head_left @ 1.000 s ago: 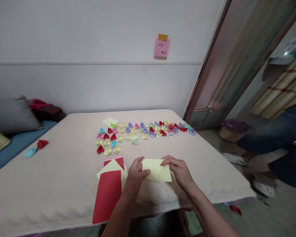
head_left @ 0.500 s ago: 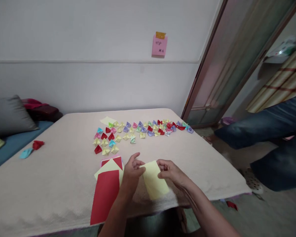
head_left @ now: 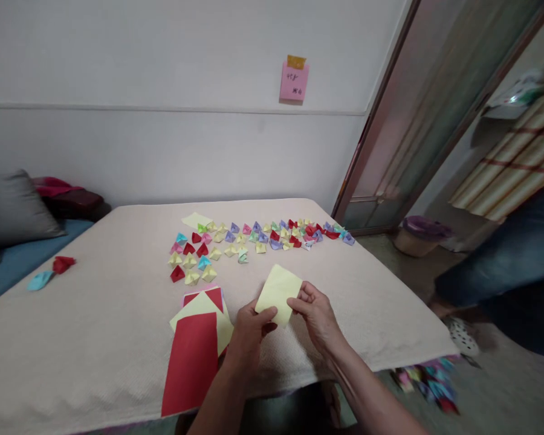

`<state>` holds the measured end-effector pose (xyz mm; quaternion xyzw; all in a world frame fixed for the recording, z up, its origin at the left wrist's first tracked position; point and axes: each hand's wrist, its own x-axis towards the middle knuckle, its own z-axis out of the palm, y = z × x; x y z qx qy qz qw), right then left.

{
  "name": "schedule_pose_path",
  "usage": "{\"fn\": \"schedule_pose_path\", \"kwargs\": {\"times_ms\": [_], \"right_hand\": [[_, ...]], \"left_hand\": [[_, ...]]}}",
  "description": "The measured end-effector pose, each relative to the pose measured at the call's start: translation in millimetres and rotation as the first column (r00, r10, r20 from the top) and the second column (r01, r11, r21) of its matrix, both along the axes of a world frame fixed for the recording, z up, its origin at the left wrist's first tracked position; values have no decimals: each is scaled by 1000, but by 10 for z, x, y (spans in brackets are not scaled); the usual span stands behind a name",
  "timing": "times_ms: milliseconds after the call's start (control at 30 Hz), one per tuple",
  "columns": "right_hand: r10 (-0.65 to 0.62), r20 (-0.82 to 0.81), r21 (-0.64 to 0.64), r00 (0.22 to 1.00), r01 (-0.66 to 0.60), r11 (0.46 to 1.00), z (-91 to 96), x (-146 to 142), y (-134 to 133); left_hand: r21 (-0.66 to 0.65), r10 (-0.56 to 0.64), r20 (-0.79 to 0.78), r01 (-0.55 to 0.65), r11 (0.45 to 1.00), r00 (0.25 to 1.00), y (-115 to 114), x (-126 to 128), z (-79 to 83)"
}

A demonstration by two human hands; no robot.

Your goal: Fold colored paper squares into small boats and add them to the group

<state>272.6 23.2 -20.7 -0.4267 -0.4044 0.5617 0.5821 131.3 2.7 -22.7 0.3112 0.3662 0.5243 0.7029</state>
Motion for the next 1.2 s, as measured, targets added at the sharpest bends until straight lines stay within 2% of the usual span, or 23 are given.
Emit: {"fn": "schedule_pose_path", "kwargs": {"times_ms": [100, 167, 333, 433, 500, 600, 700, 867, 967, 1100, 1200], "right_hand": [[-21, -5, 0, 1000, 21, 1000, 9, 49, 1], [-10, -4, -10, 1000, 10, 1000, 24, 106, 13], [159, 19, -83, 987, -157, 984, 81, 212, 47], [194, 0, -112, 981, -193, 975, 100, 201, 50], [153, -19, -80, 988, -154, 985, 98, 177, 50], [31, 15, -10, 999, -31, 999, 76, 141, 49], [-23, 63, 36, 998, 20, 999, 47, 116, 41], [19, 105, 100, 994, -29, 995, 58, 128, 0], [72, 123, 172, 990, -93, 981, 91, 198, -12], [225, 209, 220, 952, -270, 937, 76, 311, 3], [220, 342, 196, 914, -298, 934, 35, 339, 13]], "left_hand": [[52, 27, -23, -26, 998, 999, 20, -37, 25], [74, 5, -67, 0, 997, 998, 37, -87, 38], [64, -73, -167, 85, 994, 983, 70, -167, 41], [47, -29, -88, 34, 998, 996, 83, -122, 71], [28, 18, 43, -19, 999, 999, 86, -67, 102], [-22, 45, 189, -42, 999, 981, 79, 25, 123], [-69, 80, 146, -71, 995, 986, 65, 106, 84], [-89, 185, -30, -187, 978, 982, 61, 146, -3], [-106, 213, -25, -215, 971, 977, 77, 104, 24], [-111, 210, -14, -210, 971, 978, 91, 41, 111], [-112, 189, -44, -192, 975, 981, 88, 22, 141]]}}
